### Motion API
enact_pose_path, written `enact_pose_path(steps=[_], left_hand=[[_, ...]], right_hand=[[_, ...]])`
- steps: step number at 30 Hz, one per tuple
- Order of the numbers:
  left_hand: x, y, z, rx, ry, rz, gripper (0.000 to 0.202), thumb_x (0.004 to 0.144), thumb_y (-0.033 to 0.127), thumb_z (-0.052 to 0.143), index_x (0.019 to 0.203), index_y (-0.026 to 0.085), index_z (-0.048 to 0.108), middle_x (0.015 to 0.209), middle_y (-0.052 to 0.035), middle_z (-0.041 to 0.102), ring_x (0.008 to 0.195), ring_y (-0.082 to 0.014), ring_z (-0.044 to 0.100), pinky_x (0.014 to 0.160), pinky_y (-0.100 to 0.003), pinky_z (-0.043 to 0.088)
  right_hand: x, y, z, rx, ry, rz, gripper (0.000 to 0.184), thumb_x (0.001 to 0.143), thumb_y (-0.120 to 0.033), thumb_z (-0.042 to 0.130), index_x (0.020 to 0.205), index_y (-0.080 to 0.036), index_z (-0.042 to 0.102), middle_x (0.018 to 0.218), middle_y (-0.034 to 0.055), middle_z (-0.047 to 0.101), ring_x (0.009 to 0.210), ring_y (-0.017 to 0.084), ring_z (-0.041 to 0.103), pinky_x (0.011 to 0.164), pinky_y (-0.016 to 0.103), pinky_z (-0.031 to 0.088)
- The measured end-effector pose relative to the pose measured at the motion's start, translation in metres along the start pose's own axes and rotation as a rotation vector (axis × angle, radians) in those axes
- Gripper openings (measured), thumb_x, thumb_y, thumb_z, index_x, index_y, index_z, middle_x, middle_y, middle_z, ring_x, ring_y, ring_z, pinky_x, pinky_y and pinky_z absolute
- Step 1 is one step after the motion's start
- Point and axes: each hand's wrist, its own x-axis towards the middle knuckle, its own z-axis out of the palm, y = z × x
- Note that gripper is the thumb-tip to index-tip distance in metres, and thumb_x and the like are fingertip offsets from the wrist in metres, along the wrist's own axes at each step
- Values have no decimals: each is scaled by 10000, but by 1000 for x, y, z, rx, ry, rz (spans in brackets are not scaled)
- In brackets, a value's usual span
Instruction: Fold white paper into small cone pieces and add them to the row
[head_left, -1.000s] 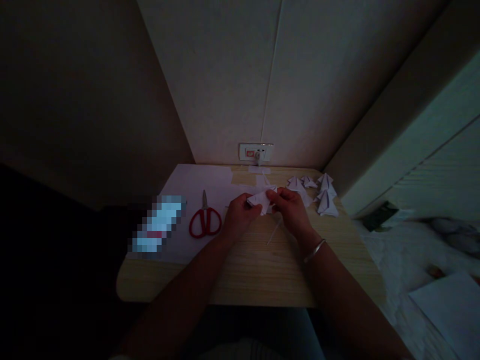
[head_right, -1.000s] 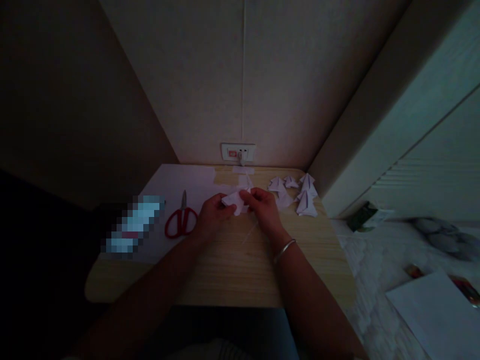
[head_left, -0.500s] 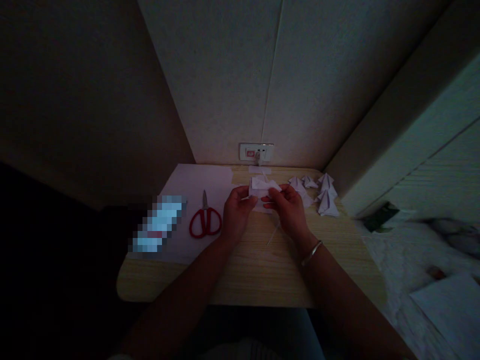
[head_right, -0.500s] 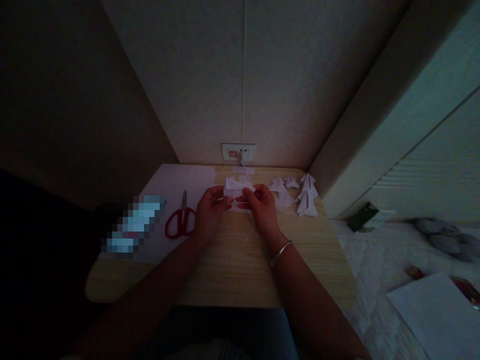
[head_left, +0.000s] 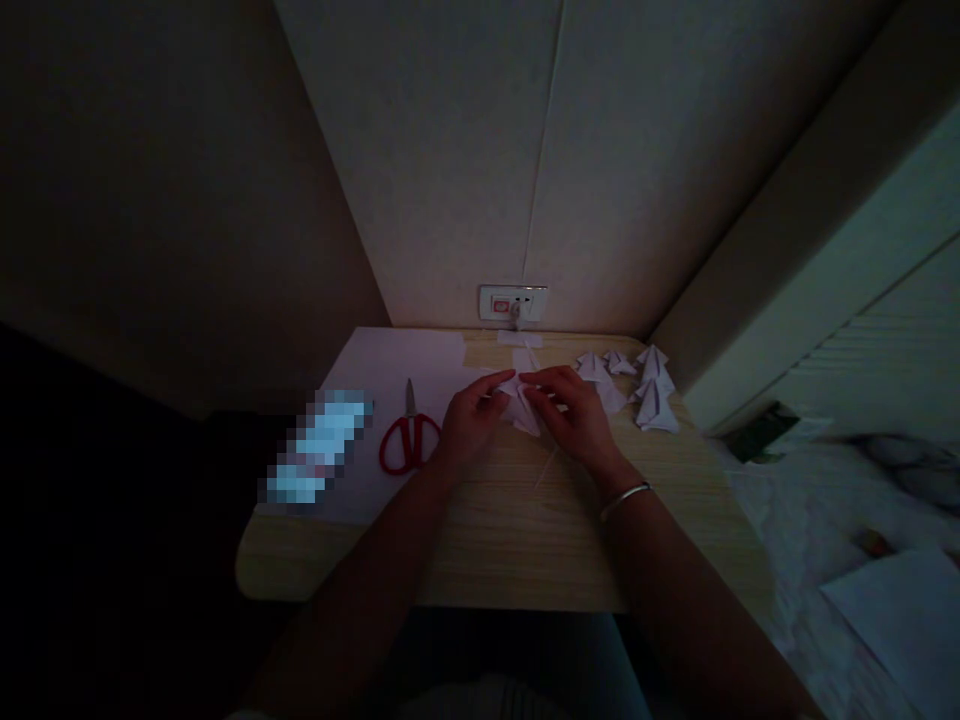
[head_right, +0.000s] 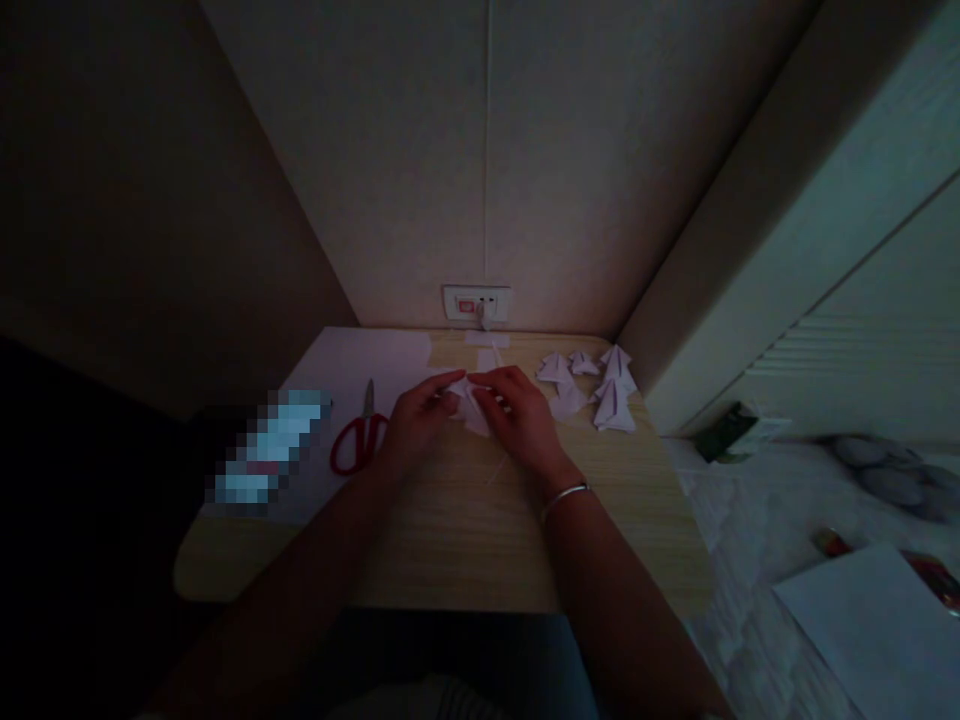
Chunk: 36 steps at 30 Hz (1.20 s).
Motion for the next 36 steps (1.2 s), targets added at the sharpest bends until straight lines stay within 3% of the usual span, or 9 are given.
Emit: enact_pose_path(steps=[3, 7, 19, 29, 32, 36], left_hand=[[-1, 2, 1, -117, 4, -94, 308, 732, 308, 613, 1017, 199, 649, 834, -24, 660, 695, -126, 588, 651, -248, 492], [-1, 2, 3, -175, 8, -167, 279, 711, 321, 626, 955, 186, 633, 767, -9, 616, 643, -109, 556, 557, -205, 461], [-2, -4, 6, -213, 0, -175, 246, 706, 319, 621, 907, 178, 627, 733, 10, 585, 610, -90, 510, 555, -192, 402], [-2, -3, 6, -211, 0, -170, 199, 698, 266, 626, 866, 160, 639, 644, 30, 551, 545, -65, 455, 506, -174, 343], [-3, -1, 8, -271, -4, -214, 216, 681, 273, 638, 866, 160, 632, 648, 32, 556, 545, -68, 463, 513, -184, 352], [-3, -1, 9, -338, 7, -236, 230, 664, 292, 660, 847, 159, 619, 647, 34, 555, 559, -75, 476, 541, -198, 370]], right_hand=[[1, 3, 1, 33, 20, 45, 207, 831, -378, 552, 949, -243, 655, 885, 42, 582, 707, 141, 572, 594, 268, 478], [2, 8, 0, 103, -12, 119, 198, 780, -394, 608, 854, -214, 645, 732, 11, 591, 634, 132, 544, 563, 254, 446], [2, 2, -12, 380, -273, 349, 270, 752, -437, 621, 768, -179, 543, 631, -29, 550, 508, 83, 526, 423, 182, 421], [-1, -3, -18, 487, -415, 445, 268, 761, -440, 618, 774, -200, 499, 522, -73, 518, 424, 88, 546, 394, 185, 442], [-1, -4, -15, 586, -413, 479, 272, 766, -435, 610, 761, -196, 481, 536, -61, 553, 452, 99, 576, 412, 193, 471], [0, -3, -7, 642, -305, 542, 269, 741, -416, 630, 742, -190, 485, 518, -47, 589, 422, 93, 560, 389, 182, 455]])
